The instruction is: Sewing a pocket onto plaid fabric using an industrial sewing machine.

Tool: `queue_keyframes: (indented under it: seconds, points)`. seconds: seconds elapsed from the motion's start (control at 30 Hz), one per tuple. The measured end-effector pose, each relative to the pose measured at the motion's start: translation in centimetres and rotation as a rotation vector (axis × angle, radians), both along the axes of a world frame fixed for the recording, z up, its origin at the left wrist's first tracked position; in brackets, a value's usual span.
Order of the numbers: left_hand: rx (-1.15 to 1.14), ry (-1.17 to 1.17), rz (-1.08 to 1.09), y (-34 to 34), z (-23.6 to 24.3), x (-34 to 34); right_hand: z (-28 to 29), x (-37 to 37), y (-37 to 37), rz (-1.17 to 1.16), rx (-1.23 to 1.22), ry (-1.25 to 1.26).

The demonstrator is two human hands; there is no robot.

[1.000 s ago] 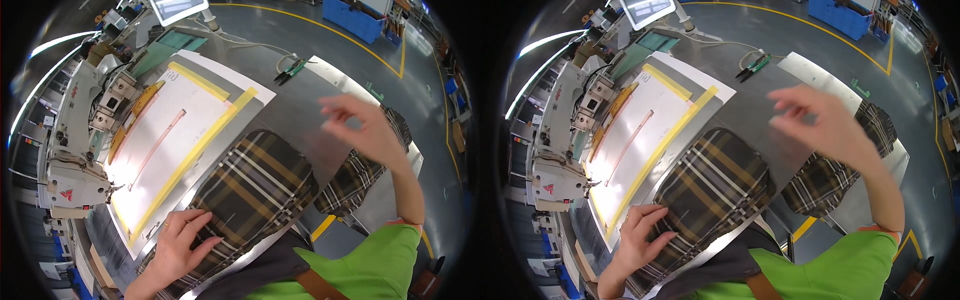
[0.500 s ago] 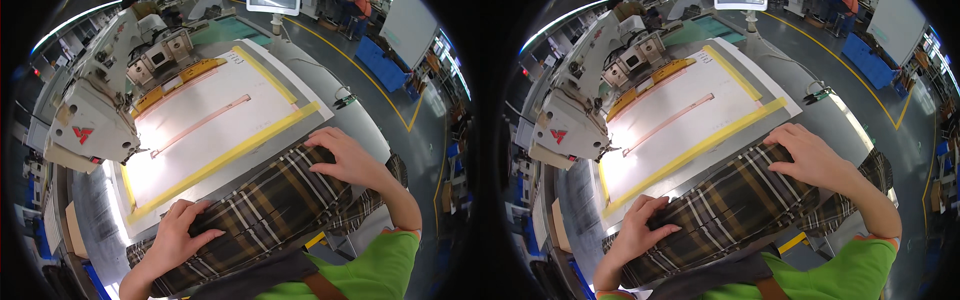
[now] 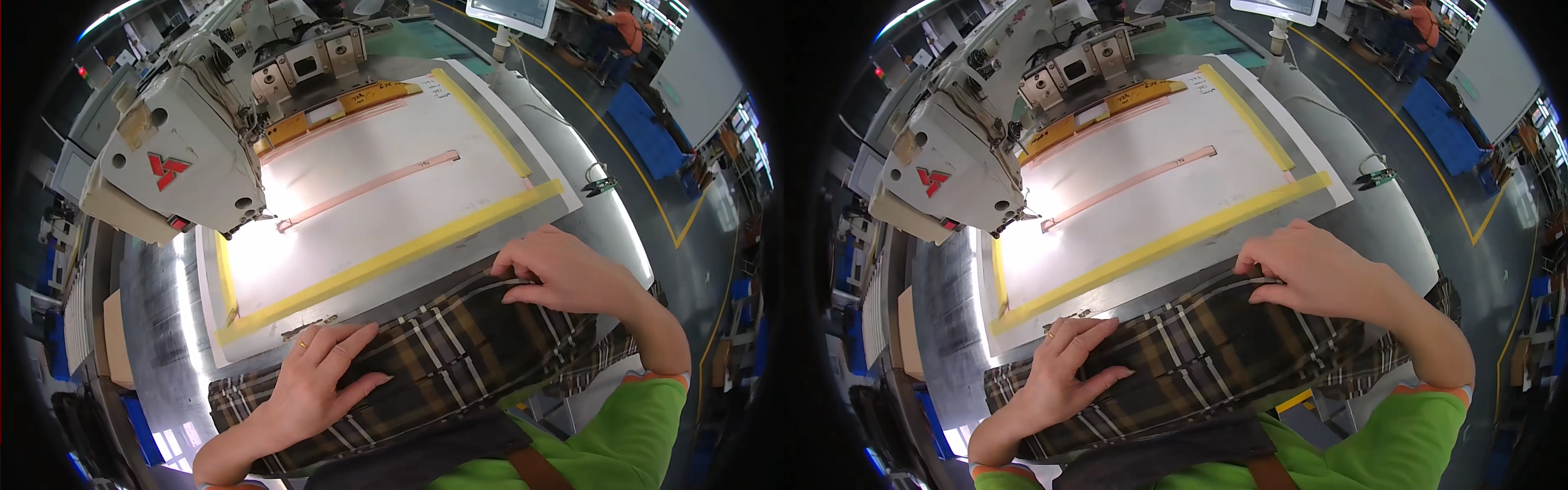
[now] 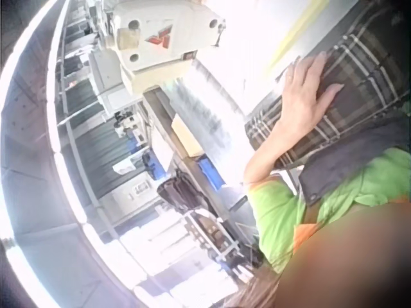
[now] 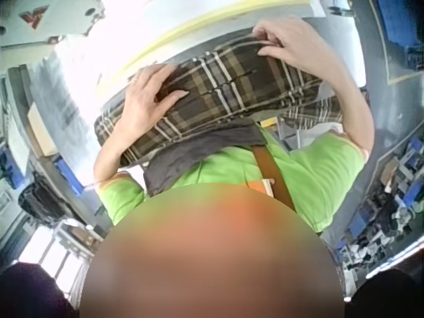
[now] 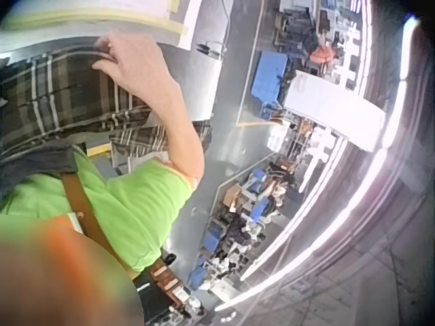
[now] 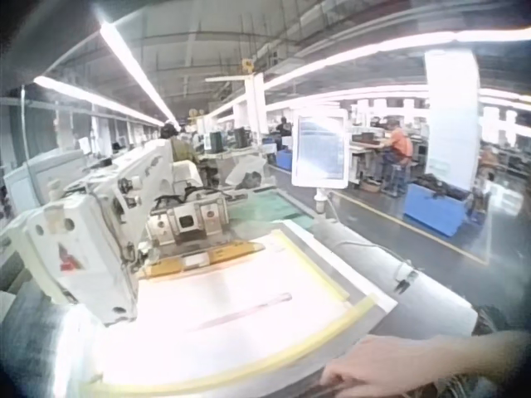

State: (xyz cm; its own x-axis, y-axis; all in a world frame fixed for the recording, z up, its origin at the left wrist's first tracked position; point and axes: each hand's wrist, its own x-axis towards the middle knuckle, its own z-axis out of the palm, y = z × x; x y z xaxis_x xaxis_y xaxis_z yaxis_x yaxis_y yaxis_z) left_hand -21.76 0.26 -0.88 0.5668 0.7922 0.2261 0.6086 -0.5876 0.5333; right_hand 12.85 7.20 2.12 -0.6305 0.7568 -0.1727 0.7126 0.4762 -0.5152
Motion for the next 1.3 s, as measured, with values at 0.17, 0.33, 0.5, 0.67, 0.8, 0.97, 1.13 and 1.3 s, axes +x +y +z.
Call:
queue_keyframes:
  seconds: [0.17, 0.33, 0.5, 0.67, 0.8, 0.97, 1.13, 1.3]
  points:
    - [-0.056, -0.067, 0.061, -0.2, 0.6, -0.8, 1.4, 0.8, -0.7, -0.075, 0.19, 0.198]
    - [-0.093, 0.14, 0.023, -1.1, 1.7, -4.5, 0.5, 1.0, 0.9, -0.476, -0.022, 0.62]
    - [-0.602, -0.151, 0.226, -1.1, 3.2, -9.0, -1.6, 0.0, 5.9, -0.614, 0.069, 0.471]
    - [-0.734, -0.155, 0.551, 4.8, 2.7, -13.0, -5.1, -2.3, 11.1, -0.435, 0.358, 0.409]
    - [0.194, 0.371, 0.672, 8.7, -0.1, -13.2, -6.6, -4.2, 14.5, -0.385, 0.574, 0.214]
    - [0.439, 0.211, 0.346, 8.5, -3.7, -10.2, -7.9, -2.6, 17.5, -0.511, 0.616, 0.073]
    - [0.42, 0.15, 0.369, 9.6, -4.4, -9.9, -8.2, -1.7, 18.4, -0.586, 0.619, 0.133]
    - [0.503, 0.194, 0.346, 9.9, -4.7, -9.8, -8.3, -1.6, 18.2, -0.533, 0.693, 0.136]
